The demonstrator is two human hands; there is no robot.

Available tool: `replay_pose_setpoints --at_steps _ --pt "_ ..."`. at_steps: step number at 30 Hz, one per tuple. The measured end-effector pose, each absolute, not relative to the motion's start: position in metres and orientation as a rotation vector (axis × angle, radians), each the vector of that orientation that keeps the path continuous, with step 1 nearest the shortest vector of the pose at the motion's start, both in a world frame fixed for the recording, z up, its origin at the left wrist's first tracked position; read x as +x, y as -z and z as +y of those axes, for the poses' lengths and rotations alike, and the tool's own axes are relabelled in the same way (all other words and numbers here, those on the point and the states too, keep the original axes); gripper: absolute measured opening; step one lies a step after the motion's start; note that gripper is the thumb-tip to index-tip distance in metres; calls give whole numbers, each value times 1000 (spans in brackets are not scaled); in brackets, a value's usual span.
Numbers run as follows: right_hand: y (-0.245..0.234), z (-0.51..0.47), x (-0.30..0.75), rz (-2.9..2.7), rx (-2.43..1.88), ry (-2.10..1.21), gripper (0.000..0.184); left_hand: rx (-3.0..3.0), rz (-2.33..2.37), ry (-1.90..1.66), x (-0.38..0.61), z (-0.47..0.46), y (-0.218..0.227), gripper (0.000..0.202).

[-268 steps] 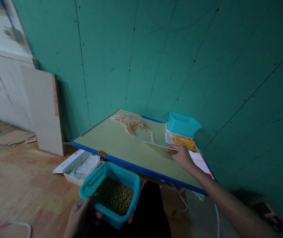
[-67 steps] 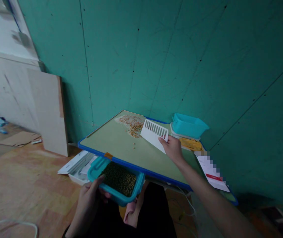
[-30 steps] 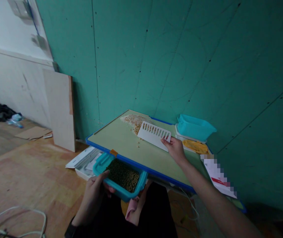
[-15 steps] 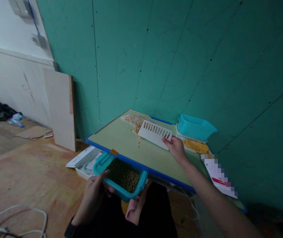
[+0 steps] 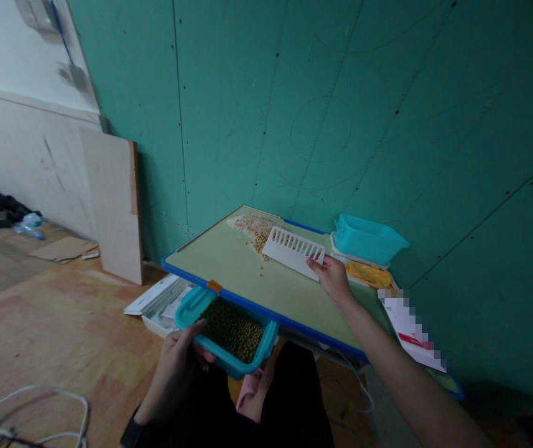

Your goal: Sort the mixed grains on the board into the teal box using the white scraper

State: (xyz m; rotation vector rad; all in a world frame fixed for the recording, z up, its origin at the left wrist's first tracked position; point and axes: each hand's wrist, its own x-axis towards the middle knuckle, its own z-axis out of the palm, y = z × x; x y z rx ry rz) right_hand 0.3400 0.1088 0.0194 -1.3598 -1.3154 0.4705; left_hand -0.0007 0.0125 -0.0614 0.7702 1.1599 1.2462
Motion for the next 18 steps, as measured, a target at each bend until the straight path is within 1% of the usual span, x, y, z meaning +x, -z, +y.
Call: replay_pose_setpoints --at_steps 4,10,18 --pt "-20 108 341 -1320 -1353 -490 55 772 1163 -1259 0 13 63 44" --pt "-18 109 341 -1325 -1368 -496 60 776 1182 -1236 -1 11 61 48" --pt "-18 108 340 -1348 -1358 -473 57 824 1184 -1211 -2 12 62 51"
